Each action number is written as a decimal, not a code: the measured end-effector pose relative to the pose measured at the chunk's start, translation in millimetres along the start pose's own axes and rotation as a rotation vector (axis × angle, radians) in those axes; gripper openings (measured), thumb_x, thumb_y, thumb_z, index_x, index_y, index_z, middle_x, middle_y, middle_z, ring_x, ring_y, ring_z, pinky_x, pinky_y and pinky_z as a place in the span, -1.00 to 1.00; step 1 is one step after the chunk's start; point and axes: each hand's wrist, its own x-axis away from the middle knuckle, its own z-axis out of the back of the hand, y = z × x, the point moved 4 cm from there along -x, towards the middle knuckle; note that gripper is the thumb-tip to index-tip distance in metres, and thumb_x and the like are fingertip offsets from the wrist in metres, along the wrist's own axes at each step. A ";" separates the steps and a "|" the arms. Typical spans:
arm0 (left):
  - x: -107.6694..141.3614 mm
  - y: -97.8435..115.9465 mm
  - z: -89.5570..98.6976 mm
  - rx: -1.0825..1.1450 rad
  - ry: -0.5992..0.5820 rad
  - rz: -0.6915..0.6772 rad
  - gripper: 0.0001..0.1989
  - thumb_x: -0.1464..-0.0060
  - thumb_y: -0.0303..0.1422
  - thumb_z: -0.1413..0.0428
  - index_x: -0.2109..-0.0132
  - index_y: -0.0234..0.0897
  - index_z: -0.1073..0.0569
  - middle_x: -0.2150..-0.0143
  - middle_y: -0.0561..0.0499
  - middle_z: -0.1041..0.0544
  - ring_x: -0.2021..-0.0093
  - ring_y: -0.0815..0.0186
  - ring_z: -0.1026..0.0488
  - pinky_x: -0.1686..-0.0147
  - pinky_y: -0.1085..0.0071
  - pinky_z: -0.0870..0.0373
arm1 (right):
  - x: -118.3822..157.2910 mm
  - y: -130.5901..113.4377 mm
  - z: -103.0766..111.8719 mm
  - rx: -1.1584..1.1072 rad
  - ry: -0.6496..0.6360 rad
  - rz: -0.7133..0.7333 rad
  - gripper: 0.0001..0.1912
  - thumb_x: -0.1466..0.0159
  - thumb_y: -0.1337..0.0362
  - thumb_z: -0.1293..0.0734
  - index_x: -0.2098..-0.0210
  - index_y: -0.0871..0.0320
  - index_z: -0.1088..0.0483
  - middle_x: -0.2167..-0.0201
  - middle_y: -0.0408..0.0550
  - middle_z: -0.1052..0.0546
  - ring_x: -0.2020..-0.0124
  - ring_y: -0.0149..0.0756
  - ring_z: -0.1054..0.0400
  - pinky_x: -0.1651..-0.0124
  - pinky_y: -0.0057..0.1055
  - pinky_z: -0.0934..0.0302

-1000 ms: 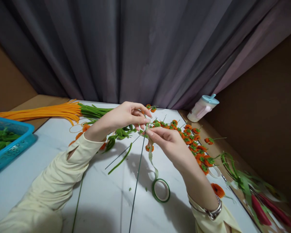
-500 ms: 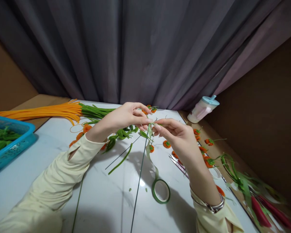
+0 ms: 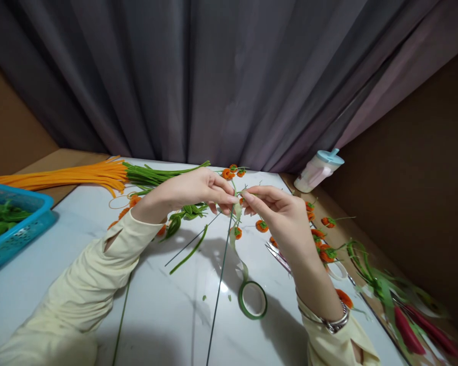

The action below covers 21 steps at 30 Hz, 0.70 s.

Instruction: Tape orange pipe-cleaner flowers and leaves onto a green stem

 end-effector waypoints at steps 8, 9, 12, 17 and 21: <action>2.1 2.9 0.5 -0.011 0.006 -0.014 -0.83 -0.03 -0.30 -0.19 0.38 -0.33 -0.57 0.46 0.02 -0.56 0.43 0.40 -0.45 0.42 0.54 -0.33 | 1.5 -0.3 -0.5 0.025 0.008 0.016 -0.86 -0.16 0.21 -0.42 0.35 0.17 -0.51 0.43 -0.08 -0.57 0.44 -0.33 -0.45 0.34 -0.39 -0.39; 2.2 3.1 0.4 -0.012 0.006 -0.013 -0.83 -0.03 -0.29 -0.19 0.38 -0.33 -0.57 0.46 0.02 -0.56 0.44 0.40 -0.45 0.42 0.54 -0.33 | 1.8 -0.6 -0.7 0.029 0.008 0.019 -0.86 -0.16 0.21 -0.41 0.35 0.16 -0.51 0.43 -0.08 -0.57 0.44 -0.33 -0.45 0.34 -0.39 -0.39; 2.2 3.3 0.0 -0.010 0.007 -0.010 -0.83 -0.03 -0.29 -0.20 0.39 -0.33 -0.56 0.47 0.02 -0.56 0.44 0.40 -0.45 0.41 0.54 -0.32 | 2.5 -1.3 -0.9 0.035 0.004 0.018 -0.87 -0.16 0.22 -0.41 0.36 0.16 -0.51 0.43 -0.08 -0.57 0.44 -0.34 -0.45 0.34 -0.40 -0.38; 2.5 4.6 -1.5 -0.011 0.012 0.009 -0.84 -0.02 -0.33 -0.20 0.43 -0.33 -0.54 0.48 0.04 -0.56 0.45 0.42 -0.45 0.44 0.56 -0.29 | 2.6 -1.7 -2.0 0.026 -0.006 0.026 -0.90 -0.17 0.25 -0.41 0.38 0.16 -0.52 0.48 -0.11 -0.56 0.47 -0.37 -0.43 0.37 -0.43 -0.36; 2.8 6.1 -2.3 0.003 0.033 0.034 -0.87 -0.02 -0.40 -0.19 0.46 -0.34 -0.53 0.52 0.05 -0.55 0.48 0.44 -0.44 0.49 0.57 -0.24 | 2.3 -1.5 -2.5 0.014 -0.011 0.024 -0.92 -0.17 0.27 -0.41 0.38 0.16 -0.52 0.49 -0.13 -0.55 0.47 -0.38 -0.42 0.39 -0.45 -0.34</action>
